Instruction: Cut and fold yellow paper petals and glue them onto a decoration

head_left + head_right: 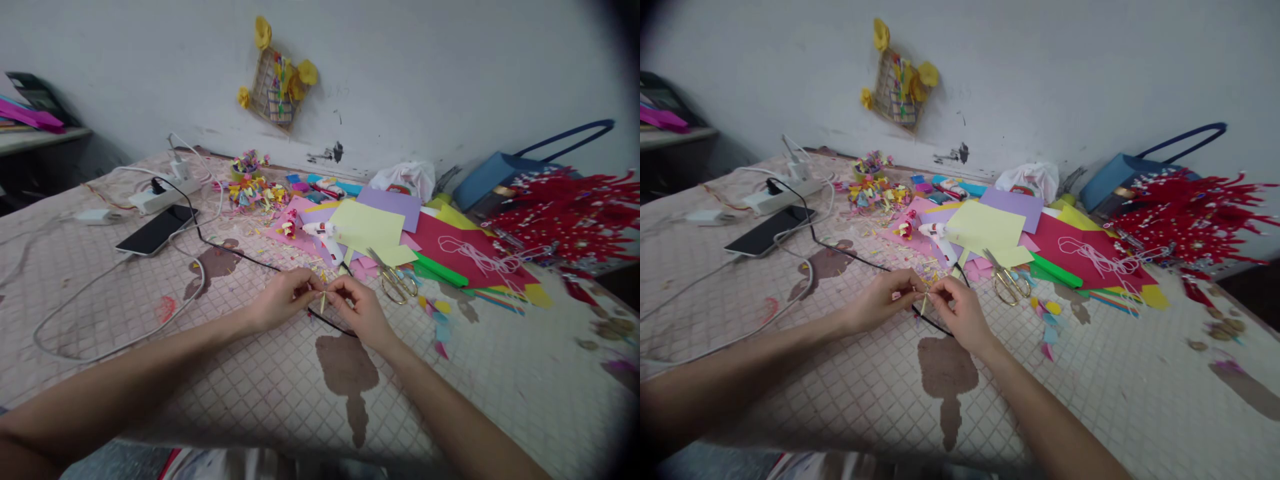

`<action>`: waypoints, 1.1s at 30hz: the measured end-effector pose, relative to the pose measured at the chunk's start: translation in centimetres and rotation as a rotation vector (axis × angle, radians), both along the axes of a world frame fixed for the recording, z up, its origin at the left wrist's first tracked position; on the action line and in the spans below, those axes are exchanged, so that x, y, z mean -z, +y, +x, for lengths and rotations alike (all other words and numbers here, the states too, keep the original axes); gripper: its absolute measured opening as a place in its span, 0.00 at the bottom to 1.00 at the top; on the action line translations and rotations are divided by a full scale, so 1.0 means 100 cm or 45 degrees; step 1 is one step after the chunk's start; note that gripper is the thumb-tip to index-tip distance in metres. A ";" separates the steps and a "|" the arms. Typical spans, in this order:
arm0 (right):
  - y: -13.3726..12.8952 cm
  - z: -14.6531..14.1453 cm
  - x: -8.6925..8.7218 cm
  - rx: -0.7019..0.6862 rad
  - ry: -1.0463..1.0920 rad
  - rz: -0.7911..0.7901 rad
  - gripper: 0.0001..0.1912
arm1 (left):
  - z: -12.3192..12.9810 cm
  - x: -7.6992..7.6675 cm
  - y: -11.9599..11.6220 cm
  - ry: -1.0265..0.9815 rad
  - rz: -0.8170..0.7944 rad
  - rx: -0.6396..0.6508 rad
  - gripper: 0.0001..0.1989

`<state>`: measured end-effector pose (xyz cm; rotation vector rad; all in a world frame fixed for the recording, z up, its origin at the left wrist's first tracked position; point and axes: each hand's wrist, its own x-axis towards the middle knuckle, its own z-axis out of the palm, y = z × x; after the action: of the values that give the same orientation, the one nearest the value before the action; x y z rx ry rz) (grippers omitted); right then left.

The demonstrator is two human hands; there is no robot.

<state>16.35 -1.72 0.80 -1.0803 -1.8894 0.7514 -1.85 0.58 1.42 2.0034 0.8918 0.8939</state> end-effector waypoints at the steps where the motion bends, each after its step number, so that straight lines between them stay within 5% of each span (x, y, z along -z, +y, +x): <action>1: 0.000 0.000 0.000 0.006 0.001 -0.004 0.04 | 0.000 0.000 0.000 0.009 0.012 -0.004 0.04; 16: -0.002 -0.003 0.001 0.081 -0.010 -0.008 0.04 | 0.003 0.011 0.000 -0.093 -0.315 0.066 0.14; 33: 0.002 -0.001 0.006 0.026 0.176 -0.246 0.05 | 0.004 0.013 0.003 -0.130 -0.362 0.112 0.13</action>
<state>16.23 -1.56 0.17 -1.1331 -1.7139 0.9872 -1.45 0.88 0.14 1.7237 0.8177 0.7671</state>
